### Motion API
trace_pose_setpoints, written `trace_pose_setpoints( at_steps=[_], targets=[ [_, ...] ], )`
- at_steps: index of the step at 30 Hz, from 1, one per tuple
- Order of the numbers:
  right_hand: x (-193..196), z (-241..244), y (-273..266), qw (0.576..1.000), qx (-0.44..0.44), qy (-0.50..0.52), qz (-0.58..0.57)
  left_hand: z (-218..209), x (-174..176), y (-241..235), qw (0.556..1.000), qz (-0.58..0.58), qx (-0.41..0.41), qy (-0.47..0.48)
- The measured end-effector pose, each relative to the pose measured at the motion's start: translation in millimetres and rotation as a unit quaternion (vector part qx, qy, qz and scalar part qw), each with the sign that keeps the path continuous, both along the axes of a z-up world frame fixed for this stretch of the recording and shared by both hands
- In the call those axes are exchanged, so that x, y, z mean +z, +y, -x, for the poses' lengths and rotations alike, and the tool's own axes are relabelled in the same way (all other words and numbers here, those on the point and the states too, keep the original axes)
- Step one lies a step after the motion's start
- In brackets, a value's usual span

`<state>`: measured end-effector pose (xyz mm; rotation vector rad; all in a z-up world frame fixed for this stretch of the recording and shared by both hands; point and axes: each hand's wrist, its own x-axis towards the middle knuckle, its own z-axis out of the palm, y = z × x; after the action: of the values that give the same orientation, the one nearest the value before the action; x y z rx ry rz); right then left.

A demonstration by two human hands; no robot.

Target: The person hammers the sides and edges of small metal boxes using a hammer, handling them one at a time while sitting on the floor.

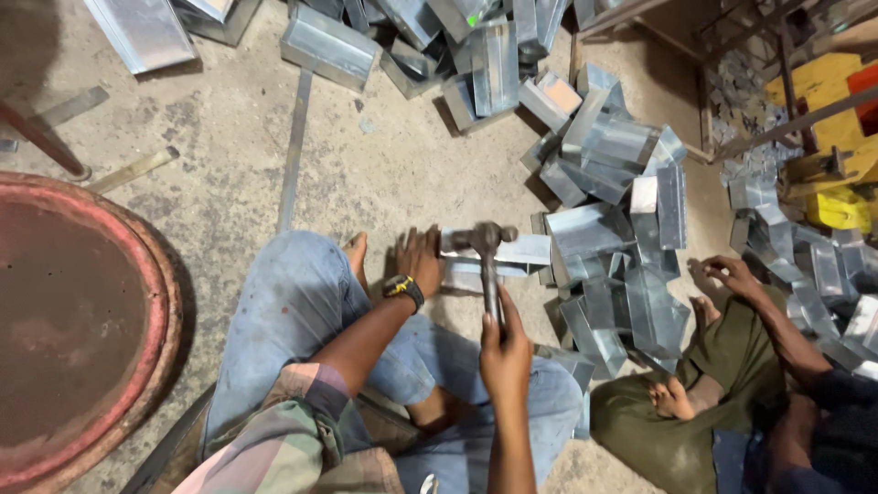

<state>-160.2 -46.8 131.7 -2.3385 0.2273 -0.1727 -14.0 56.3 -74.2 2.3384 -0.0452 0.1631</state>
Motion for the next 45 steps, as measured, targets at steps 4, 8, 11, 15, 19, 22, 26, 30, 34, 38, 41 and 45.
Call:
trace_pose_setpoints(
  at_steps=[4,8,11,15,19,22,26,30,34,38,41,45],
  targets=[
    [-1.3,36.1,7.0,0.991,-0.036,-0.098,0.084,18.1,-16.4,-14.9,1.000,0.002,-0.013,0.016],
    [-3.9,21.2,26.2,0.969,0.018,-0.201,0.142,6.5,-17.0,-19.0,0.999,-0.037,-0.015,-0.023],
    [4.4,13.8,21.3,0.992,-0.039,-0.094,0.074,3.8,-14.0,-16.8,0.997,-0.064,-0.030,-0.027],
    [20.1,27.3,6.6,0.981,-0.047,-0.168,-0.083,4.3,-10.5,-13.1,0.998,-0.043,-0.030,-0.022],
    [13.3,37.0,9.9,0.962,-0.097,-0.231,-0.107,13.4,-7.2,-16.5,0.999,-0.039,-0.025,-0.024],
    [-4.2,22.1,16.9,0.983,-0.064,-0.171,-0.011,6.0,-1.3,-13.0,0.999,-0.042,-0.024,-0.022],
    [-28.2,20.6,12.7,0.985,-0.027,-0.163,0.043,4.2,-6.1,-12.0,0.999,-0.033,-0.015,-0.033],
    [-42.6,31.1,1.2,0.992,-0.083,-0.099,-0.001,21.2,-9.1,-13.1,0.999,-0.006,-0.035,-0.020],
    [-27.6,19.1,-12.8,0.980,-0.068,-0.164,-0.088,-12.0,35.7,7.4,0.991,0.047,-0.011,-0.121],
    [15.8,40.1,-40.8,0.965,-0.124,-0.141,-0.185,-9.2,105.8,4.4,0.977,0.009,-0.052,-0.205],
    [49.1,50.1,-54.6,0.947,-0.108,-0.215,-0.212,5.3,153.8,-3.8,0.949,-0.194,-0.122,-0.217],
    [59.5,43.6,-53.5,0.915,-0.130,-0.278,-0.261,12.6,185.7,-3.4,0.947,-0.220,-0.082,-0.221]
  ],
)
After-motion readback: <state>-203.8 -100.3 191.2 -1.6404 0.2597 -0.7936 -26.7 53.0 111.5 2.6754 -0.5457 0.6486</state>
